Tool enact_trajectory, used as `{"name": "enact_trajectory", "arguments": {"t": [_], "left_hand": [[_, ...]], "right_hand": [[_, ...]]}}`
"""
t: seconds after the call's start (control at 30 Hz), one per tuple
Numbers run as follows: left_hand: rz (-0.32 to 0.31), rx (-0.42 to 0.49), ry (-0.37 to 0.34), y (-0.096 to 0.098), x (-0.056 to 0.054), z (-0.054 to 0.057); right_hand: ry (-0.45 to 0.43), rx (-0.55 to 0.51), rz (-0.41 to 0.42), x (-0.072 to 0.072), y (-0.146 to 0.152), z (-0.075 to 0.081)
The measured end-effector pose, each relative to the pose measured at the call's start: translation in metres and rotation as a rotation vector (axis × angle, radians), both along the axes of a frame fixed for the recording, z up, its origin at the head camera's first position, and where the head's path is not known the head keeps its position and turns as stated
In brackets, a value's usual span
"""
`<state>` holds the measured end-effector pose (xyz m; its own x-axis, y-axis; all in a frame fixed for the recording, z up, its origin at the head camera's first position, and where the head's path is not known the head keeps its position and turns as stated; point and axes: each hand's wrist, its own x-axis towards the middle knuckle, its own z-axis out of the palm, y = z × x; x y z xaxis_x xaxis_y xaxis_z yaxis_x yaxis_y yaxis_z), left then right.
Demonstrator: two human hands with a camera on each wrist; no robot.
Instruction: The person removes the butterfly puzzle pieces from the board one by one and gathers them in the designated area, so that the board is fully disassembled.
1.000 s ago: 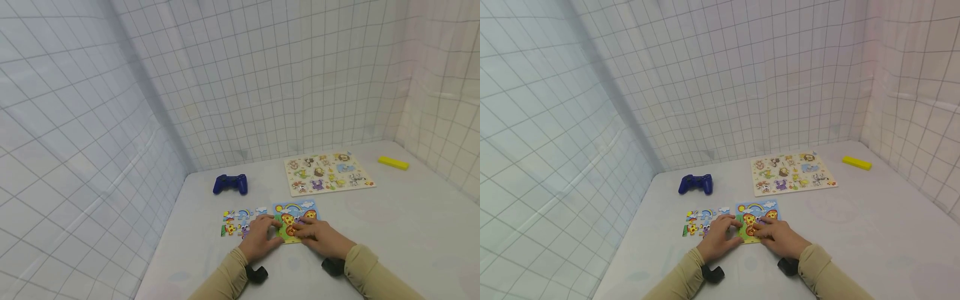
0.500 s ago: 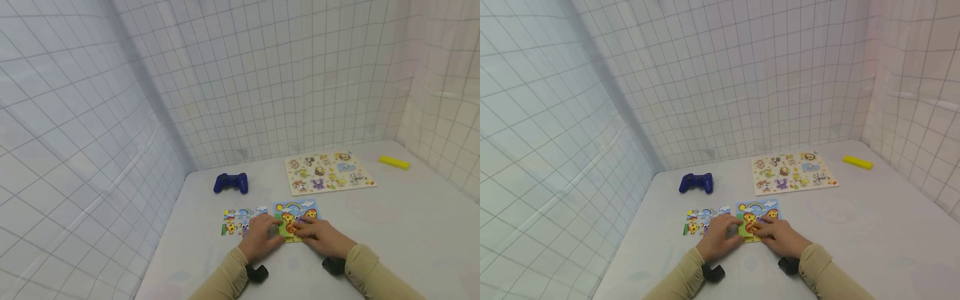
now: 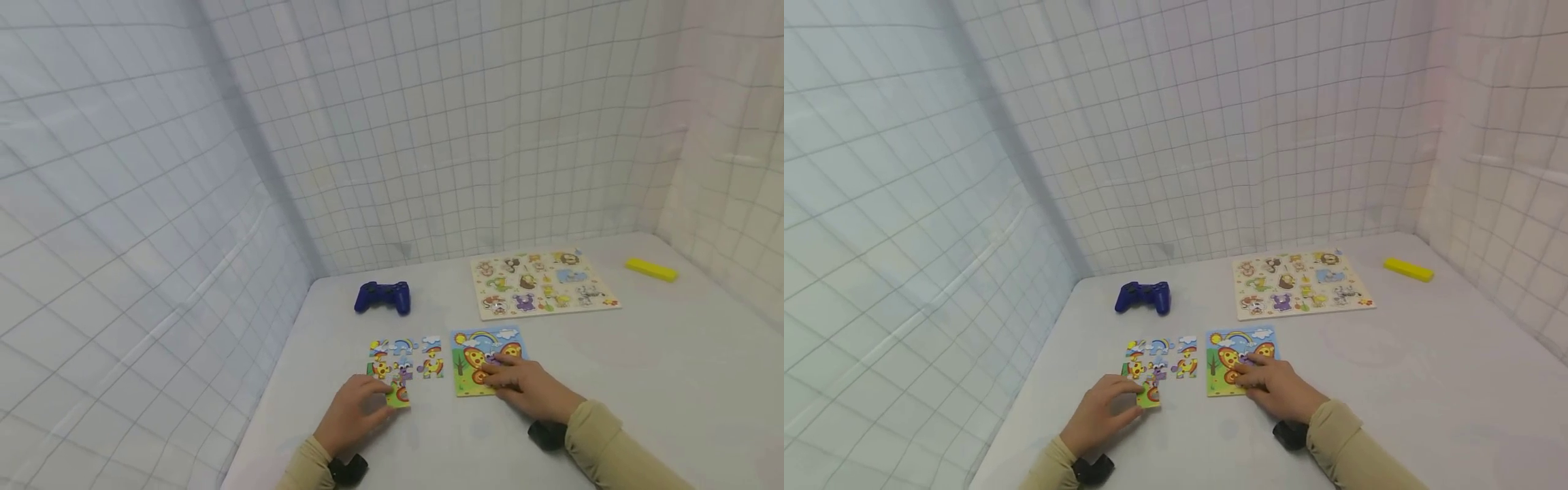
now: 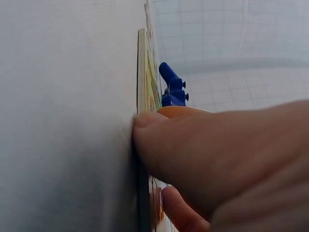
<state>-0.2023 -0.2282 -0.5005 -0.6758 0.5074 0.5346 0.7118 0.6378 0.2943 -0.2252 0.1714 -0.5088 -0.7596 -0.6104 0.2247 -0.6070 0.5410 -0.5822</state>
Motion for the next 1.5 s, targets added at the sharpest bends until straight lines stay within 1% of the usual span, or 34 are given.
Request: {"name": "enact_trajectory", "arguments": {"t": [0.1,0.23,0.33,0.37,0.53,0.6,0.73,0.87,0.93,1.0,1.07,1.1,1.17,1.2,1.23,1.27,1.3,1.37,1.43,1.5], "left_hand": [[-0.013,0.003,-0.012,-0.023,-0.001,-0.007],[-0.047,-0.018,-0.045,-0.038,-0.004,-0.010],[-0.056,-0.038,-0.042,-0.043,-0.004,-0.010],[-0.053,-0.043,-0.042,-0.045,-0.004,-0.010],[-0.008,-0.053,-0.083,-0.049,-0.002,-0.009],[-0.002,-0.056,-0.093,-0.049,-0.002,-0.008],[-0.004,-0.066,-0.084,-0.048,-0.002,-0.007],[0.026,-0.086,-0.096,-0.047,-0.001,-0.007],[0.061,-0.099,-0.139,-0.046,0.002,-0.007],[0.102,-0.107,-0.165,-0.044,0.006,-0.006],[0.144,-0.085,-0.146,-0.041,0.009,-0.004],[0.168,-0.067,-0.130,-0.038,0.010,-0.002],[0.189,-0.014,-0.068,-0.030,0.011,0.002],[0.189,0.013,-0.043,-0.024,0.011,0.005],[0.181,0.030,-0.033,-0.016,0.011,0.008],[0.162,0.044,-0.040,-0.006,0.012,0.011],[0.131,0.053,-0.069,0.006,0.012,0.014],[0.065,0.052,-0.175,0.033,0.011,0.021],[0.016,0.010,-0.305,0.062,0.011,0.026],[-0.013,-0.038,-0.415,0.090,0.006,0.029]], "right_hand": [[0.004,-0.001,-0.009,0.001,0.002,0.001],[-0.010,-0.011,-0.016,0.001,0.003,0.003],[-0.031,-0.015,-0.015,0.001,0.002,0.003],[-0.035,-0.017,-0.014,0.001,0.001,0.003],[-0.037,-0.028,-0.009,0.001,0.000,0.001],[-0.035,-0.032,-0.009,0.001,0.000,0.001],[-0.037,-0.038,-0.013,0.001,0.001,0.002],[-0.037,-0.038,-0.008,0.000,0.002,0.003],[-0.037,-0.037,-0.002,0.000,0.002,0.002],[-0.043,-0.032,-0.003,0.000,0.000,0.002],[-0.052,-0.027,-0.008,0.001,-0.001,0.002],[-0.060,-0.020,-0.012,0.001,-0.003,0.002],[-0.076,-0.012,-0.020,0.001,-0.006,0.003],[-0.082,-0.011,-0.025,0.001,-0.007,0.004],[-0.088,-0.012,-0.029,0.000,-0.007,0.004],[-0.092,-0.010,-0.036,0.000,-0.007,0.004],[-0.098,-0.012,-0.042,0.000,-0.007,0.004],[-0.103,-0.017,-0.057,0.000,-0.006,0.005],[-0.112,-0.020,-0.078,0.001,-0.004,0.004],[-0.115,-0.020,-0.093,0.002,-0.002,0.004]]}}
